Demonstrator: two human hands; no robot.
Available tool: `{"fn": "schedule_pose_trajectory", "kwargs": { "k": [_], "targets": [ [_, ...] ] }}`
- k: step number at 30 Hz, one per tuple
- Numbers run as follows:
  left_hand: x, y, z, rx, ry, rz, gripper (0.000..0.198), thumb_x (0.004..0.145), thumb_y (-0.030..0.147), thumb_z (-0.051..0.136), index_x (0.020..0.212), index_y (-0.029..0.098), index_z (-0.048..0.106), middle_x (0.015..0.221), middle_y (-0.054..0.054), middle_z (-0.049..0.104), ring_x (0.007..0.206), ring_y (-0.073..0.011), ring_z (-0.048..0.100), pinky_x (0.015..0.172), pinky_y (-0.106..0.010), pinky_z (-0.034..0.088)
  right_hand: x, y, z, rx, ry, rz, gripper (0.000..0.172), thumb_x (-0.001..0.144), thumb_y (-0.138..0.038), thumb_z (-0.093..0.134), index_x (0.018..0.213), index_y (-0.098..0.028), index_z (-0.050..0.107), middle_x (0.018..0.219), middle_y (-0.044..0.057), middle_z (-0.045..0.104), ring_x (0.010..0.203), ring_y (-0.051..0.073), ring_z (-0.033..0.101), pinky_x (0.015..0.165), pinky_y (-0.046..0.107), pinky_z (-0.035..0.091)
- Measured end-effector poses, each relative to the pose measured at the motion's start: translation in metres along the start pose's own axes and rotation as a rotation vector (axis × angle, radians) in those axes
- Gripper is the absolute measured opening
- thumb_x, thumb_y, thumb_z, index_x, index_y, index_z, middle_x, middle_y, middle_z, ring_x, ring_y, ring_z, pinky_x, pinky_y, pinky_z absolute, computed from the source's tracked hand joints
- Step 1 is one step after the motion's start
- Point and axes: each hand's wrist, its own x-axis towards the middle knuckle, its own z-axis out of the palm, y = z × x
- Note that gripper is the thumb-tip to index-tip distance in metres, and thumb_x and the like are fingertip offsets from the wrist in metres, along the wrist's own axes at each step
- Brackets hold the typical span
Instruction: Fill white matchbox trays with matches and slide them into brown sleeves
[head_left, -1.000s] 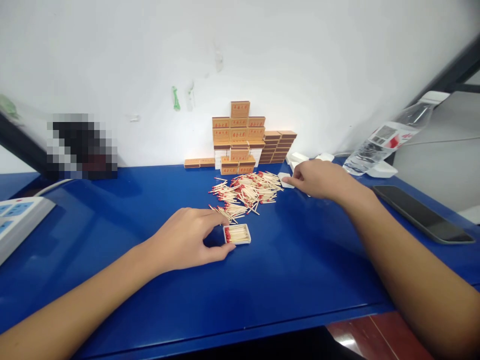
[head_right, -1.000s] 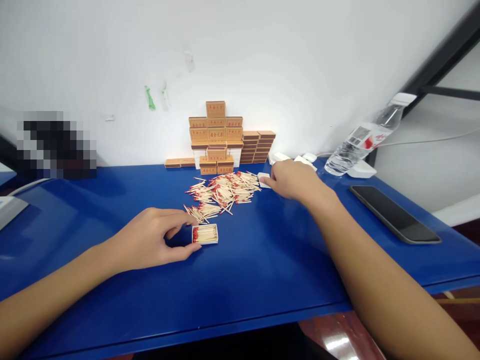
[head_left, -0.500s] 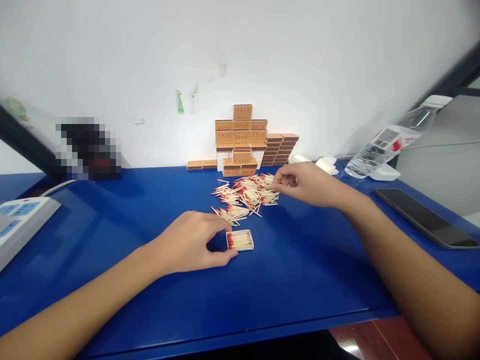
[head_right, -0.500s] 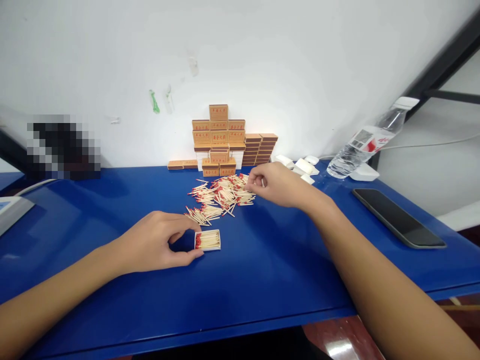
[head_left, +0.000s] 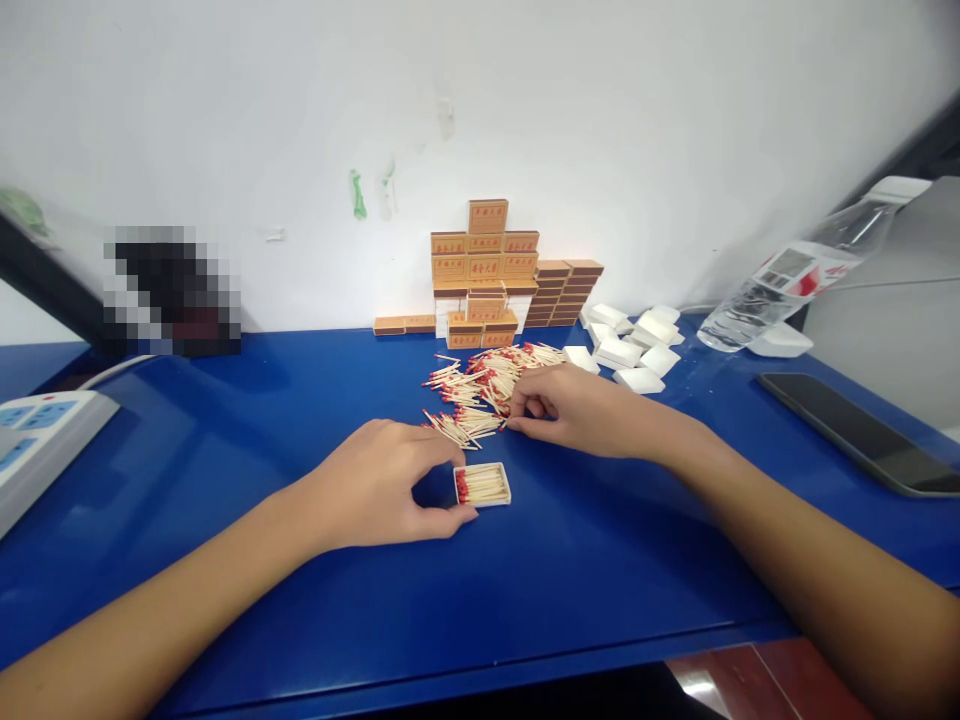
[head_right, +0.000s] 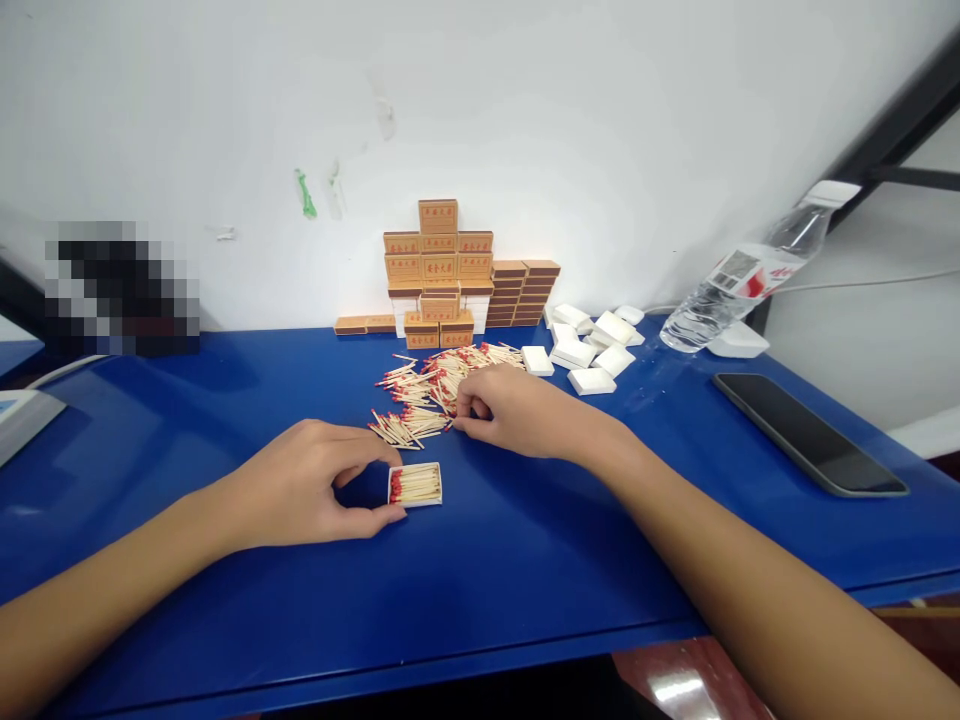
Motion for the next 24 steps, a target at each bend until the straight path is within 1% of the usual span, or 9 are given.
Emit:
{"fn": "schedule_pose_trajectory", "kwargs": {
  "k": [4,10,14,16,19,22,24],
  "targets": [
    [0.0,-0.001,0.001,0.019,0.008,-0.002,0.022,0.089,0.041,0.075,0.099,0.021,0.078,0.074,0.004,0.068,0.058,-0.0108,0.055,0.058,-0.026,0.038,-0.002,0.002,-0.006,0.057,-0.007,-0.033,0.016,0.095,-0.026,0.066,0.08,-0.02,0.062,0.075,-0.001,0.063,0.064,0.013,0.049,0.06,0.028,0.034],
    [0.0,0.0,0.0,0.022,-0.004,-0.009,0.024,0.089,0.042,0.074,0.098,0.02,0.078,0.076,0.003,0.07,0.059,-0.0116,0.056,0.059,-0.027,0.039,-0.002,0.011,-0.014,0.02,-0.081,-0.161,0.015,0.101,-0.027,0.061,0.09,-0.02,0.068,0.09,0.005,0.068,0.078,0.017,0.058,0.07,0.03,0.039],
    [0.0,-0.001,0.0,0.024,-0.004,-0.014,0.025,0.089,0.043,0.074,0.098,0.02,0.078,0.076,0.003,0.071,0.06,-0.012,0.057,0.06,-0.027,0.04,0.0,0.014,-0.011,0.023,-0.044,-0.163,0.009,0.1,-0.028,0.063,0.097,-0.021,0.069,0.097,0.006,0.07,0.084,0.019,0.061,0.073,0.03,0.041],
    [-0.001,-0.001,0.0,0.026,-0.004,-0.012,0.026,0.089,0.043,0.074,0.099,0.02,0.078,0.076,0.003,0.071,0.06,-0.0122,0.057,0.06,-0.027,0.04,0.0,0.014,-0.009,0.03,-0.031,-0.182,0.01,0.101,-0.028,0.062,0.102,-0.022,0.07,0.1,0.006,0.07,0.085,0.019,0.061,0.073,0.03,0.042],
    [-0.001,-0.002,0.0,0.027,-0.004,-0.009,0.025,0.089,0.043,0.074,0.099,0.02,0.078,0.076,0.003,0.071,0.059,-0.0121,0.057,0.06,-0.027,0.04,0.001,0.015,-0.007,0.031,-0.034,-0.205,0.014,0.102,-0.03,0.06,0.1,-0.021,0.07,0.098,0.006,0.069,0.083,0.019,0.06,0.072,0.03,0.042],
    [-0.001,-0.002,0.0,0.034,-0.009,-0.015,0.027,0.089,0.044,0.074,0.1,0.02,0.078,0.076,0.003,0.071,0.06,-0.012,0.057,0.06,-0.027,0.04,0.002,0.016,-0.006,0.025,-0.048,-0.173,0.018,0.103,-0.032,0.058,0.094,-0.02,0.069,0.093,0.006,0.067,0.079,0.018,0.057,0.071,0.03,0.041],
    [0.0,-0.002,-0.001,0.038,-0.013,-0.021,0.026,0.089,0.044,0.074,0.1,0.02,0.078,0.077,0.003,0.071,0.06,-0.0121,0.058,0.06,-0.027,0.041,0.001,0.015,-0.006,0.03,-0.073,-0.137,0.019,0.103,-0.034,0.059,0.093,-0.02,0.067,0.092,0.006,0.066,0.078,0.018,0.055,0.069,0.03,0.039]
  ]
}}
